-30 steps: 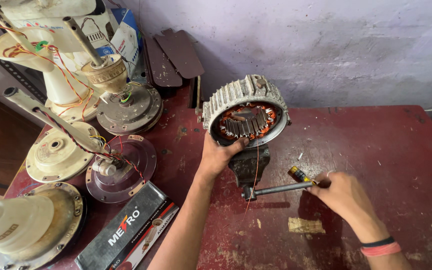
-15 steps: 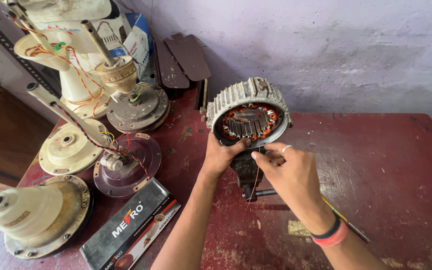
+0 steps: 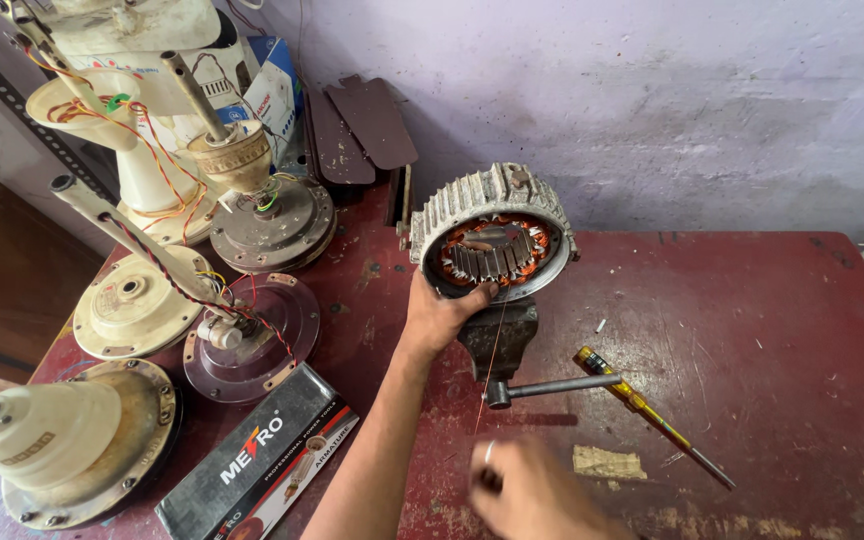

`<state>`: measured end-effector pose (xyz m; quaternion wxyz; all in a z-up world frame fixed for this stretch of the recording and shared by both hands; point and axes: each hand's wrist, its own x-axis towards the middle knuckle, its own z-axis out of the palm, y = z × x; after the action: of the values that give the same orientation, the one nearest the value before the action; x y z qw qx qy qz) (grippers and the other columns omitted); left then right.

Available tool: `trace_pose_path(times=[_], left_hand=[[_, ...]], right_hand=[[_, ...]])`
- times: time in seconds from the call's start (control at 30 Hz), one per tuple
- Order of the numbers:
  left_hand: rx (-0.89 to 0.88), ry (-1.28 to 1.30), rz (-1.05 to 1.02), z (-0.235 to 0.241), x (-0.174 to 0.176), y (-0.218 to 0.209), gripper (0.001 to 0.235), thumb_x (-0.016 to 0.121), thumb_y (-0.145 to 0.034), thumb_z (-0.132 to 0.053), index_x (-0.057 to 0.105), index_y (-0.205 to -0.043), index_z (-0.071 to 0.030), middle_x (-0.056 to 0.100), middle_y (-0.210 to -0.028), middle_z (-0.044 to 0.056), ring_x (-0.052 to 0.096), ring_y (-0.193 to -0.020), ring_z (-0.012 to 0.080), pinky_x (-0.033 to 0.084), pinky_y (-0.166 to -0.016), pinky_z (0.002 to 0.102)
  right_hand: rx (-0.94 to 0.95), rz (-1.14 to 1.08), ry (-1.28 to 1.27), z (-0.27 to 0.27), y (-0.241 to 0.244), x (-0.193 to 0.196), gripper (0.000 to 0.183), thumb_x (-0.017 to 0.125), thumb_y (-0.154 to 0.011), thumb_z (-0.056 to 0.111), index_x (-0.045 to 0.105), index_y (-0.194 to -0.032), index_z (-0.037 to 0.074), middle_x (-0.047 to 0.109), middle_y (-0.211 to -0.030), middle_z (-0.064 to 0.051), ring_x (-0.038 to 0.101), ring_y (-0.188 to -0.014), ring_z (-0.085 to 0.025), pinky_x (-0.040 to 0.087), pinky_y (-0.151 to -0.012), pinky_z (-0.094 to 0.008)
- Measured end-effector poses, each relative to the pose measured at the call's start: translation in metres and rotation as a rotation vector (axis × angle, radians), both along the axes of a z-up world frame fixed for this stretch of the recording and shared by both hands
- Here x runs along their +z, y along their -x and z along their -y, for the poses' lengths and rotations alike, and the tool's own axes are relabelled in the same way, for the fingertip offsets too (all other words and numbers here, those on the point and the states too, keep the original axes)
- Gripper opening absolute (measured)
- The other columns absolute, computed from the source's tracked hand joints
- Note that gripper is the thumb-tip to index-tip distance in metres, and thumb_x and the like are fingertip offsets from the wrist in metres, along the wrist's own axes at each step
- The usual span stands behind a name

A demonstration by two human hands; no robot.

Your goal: The person is repairing a motor armature held in a bench vise. They use a screwdriver to carefully adjust and tuck copper windings into the slots of the armature core. The person rotates the armature to access different sections and continues the winding adjustment process throughout the clip.

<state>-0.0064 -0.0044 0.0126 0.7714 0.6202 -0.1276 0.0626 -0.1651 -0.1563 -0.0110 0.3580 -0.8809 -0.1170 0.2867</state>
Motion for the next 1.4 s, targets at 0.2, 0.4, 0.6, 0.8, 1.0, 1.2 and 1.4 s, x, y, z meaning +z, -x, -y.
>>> trace_pose_path(times=[0.2, 0.4, 0.6, 0.8, 1.0, 1.2, 1.4], left_hand=[[-0.017, 0.035, 0.014, -0.001, 0.001, 0.002, 0.045, 0.081, -0.074, 0.003, 0.066, -0.116, 0.001, 0.075, -0.108, 0.01, 0.071, -0.097, 0.0172, 0.061, -0.09, 0.035], [-0.04, 0.091, -0.017, -0.002, -0.006, 0.0, 0.045, 0.08, -0.075, 0.004, 0.066, -0.117, 0.002, 0.076, -0.106, 0.011, 0.074, -0.093, 0.0179, 0.063, -0.089, 0.034], [-0.085, 0.073, -0.035, -0.007, -0.006, 0.001, 0.042, 0.081, -0.08, 0.003, 0.065, -0.118, 0.003, 0.076, -0.105, 0.012, 0.073, -0.093, 0.018, 0.062, -0.087, 0.035], [-0.075, 0.059, -0.014, -0.008, -0.003, 0.001, 0.047, 0.083, -0.077, 0.0, 0.064, -0.12, 0.001, 0.075, -0.106, 0.009, 0.072, -0.096, 0.017, 0.061, -0.091, 0.034], [-0.073, 0.025, 0.048, -0.009, 0.0, 0.0, 0.046, 0.085, -0.076, 0.0, 0.065, -0.118, 0.001, 0.075, -0.107, 0.009, 0.07, -0.098, 0.0153, 0.06, -0.094, 0.033], [-0.058, -0.025, 0.045, -0.011, 0.0, -0.002, 0.044, 0.085, -0.076, -0.001, 0.067, -0.116, 0.001, 0.076, -0.104, 0.008, 0.072, -0.096, 0.0145, 0.06, -0.092, 0.033], [-0.085, 0.01, 0.055, -0.013, -0.001, -0.003, 0.043, 0.084, -0.077, 0.001, 0.067, -0.117, 0.001, 0.076, -0.105, 0.007, 0.07, -0.097, 0.0136, 0.059, -0.092, 0.032]], right_hand=[[0.259, -0.107, -0.049, -0.003, 0.005, 0.008, 0.012, 0.072, -0.089, 0.012, 0.08, -0.095, 0.006, 0.079, -0.084, -0.009, 0.077, -0.071, -0.018, 0.06, -0.071, -0.032], [-0.073, 1.023, -0.225, 0.018, -0.051, 0.076, 0.018, 0.073, -0.085, 0.013, 0.076, -0.102, 0.006, 0.078, -0.081, -0.01, 0.075, -0.065, -0.019, 0.059, -0.055, -0.033], [0.068, 1.122, -0.051, 0.024, -0.09, 0.092, 0.028, 0.076, -0.082, 0.014, 0.077, -0.109, 0.006, 0.076, -0.091, -0.011, 0.067, -0.058, -0.023, 0.053, -0.052, -0.037], [0.03, 1.045, -0.095, 0.014, -0.091, 0.081, 0.015, 0.072, -0.091, 0.018, 0.069, -0.091, 0.003, 0.069, -0.078, -0.01, 0.068, -0.062, -0.027, 0.053, -0.054, -0.041], [0.285, 0.833, -0.104, -0.005, -0.044, 0.045, 0.018, 0.064, -0.094, 0.017, 0.064, -0.086, 0.001, 0.066, -0.076, -0.015, 0.068, -0.066, -0.031, 0.054, -0.059, -0.043], [0.604, 0.54, -0.132, -0.028, -0.009, 0.005, 0.017, 0.063, -0.094, 0.018, 0.067, -0.093, 0.001, 0.068, -0.079, -0.013, 0.069, -0.07, -0.027, 0.055, -0.064, -0.041], [0.553, 0.251, -0.248, -0.037, -0.017, 0.019, 0.018, 0.066, -0.094, 0.021, 0.073, -0.091, 0.004, 0.073, -0.075, -0.008, 0.07, -0.064, -0.017, 0.055, -0.059, -0.034]])
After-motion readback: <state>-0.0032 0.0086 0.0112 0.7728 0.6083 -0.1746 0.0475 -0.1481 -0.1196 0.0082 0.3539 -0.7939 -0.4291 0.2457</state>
